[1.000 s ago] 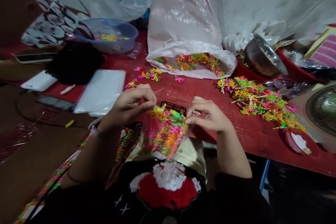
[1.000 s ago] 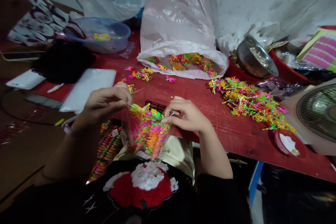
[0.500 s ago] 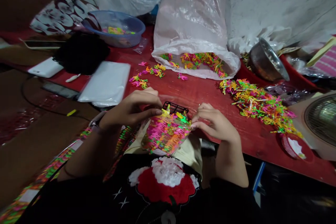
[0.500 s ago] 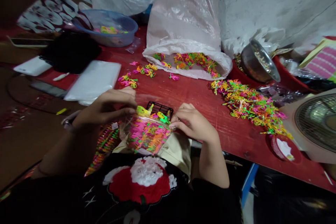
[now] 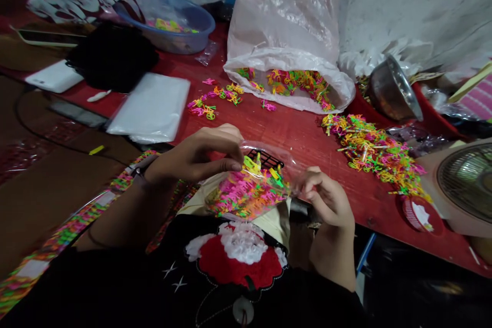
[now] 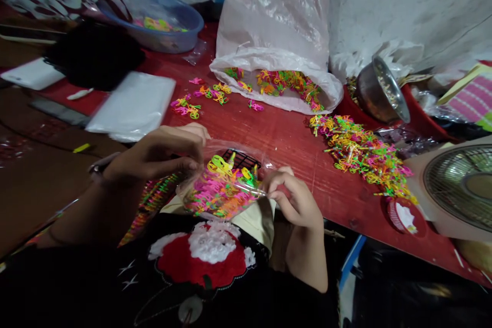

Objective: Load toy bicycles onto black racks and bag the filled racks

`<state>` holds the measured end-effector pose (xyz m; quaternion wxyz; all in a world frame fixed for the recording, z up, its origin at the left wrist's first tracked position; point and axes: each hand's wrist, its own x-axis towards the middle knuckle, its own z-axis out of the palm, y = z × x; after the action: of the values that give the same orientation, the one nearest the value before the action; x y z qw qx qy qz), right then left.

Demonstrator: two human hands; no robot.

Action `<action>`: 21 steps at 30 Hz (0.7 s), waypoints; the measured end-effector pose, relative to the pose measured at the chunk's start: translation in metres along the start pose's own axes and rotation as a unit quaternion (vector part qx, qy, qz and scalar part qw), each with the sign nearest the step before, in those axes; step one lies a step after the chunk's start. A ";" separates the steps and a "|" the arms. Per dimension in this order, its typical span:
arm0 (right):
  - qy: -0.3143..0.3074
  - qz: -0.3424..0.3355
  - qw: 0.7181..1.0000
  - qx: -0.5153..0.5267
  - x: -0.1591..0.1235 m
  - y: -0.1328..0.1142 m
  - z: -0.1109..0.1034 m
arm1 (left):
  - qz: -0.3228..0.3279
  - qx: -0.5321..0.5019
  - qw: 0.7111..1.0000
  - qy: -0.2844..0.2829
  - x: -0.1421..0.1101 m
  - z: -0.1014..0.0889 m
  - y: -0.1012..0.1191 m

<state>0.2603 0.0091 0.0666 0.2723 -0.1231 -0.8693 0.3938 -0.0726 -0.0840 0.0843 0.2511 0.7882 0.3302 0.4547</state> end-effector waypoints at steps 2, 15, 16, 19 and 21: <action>0.035 0.029 0.999 -0.009 0.001 0.001 0.003 | 0.005 -0.018 0.999 0.038 0.000 0.001 0.003; -0.201 -0.061 0.969 -0.128 0.064 -0.037 -0.001 | 0.033 0.109 0.975 0.191 -0.031 -0.004 0.040; -0.229 -0.065 0.963 -0.126 0.063 -0.036 0.003 | 0.033 0.119 0.973 0.194 -0.034 -0.004 0.042; -0.279 -0.084 0.946 -0.142 0.059 -0.037 0.015 | 0.043 0.129 0.973 0.188 -0.041 -0.005 0.045; -0.290 -0.095 0.939 -0.160 0.057 -0.041 0.019 | 0.053 0.127 0.973 0.184 -0.043 -0.005 0.047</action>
<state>0.2025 -0.0057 0.1084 0.0214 0.0378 -0.9698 0.2399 -0.0794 -0.1467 0.0951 0.0595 0.7327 0.3835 0.5590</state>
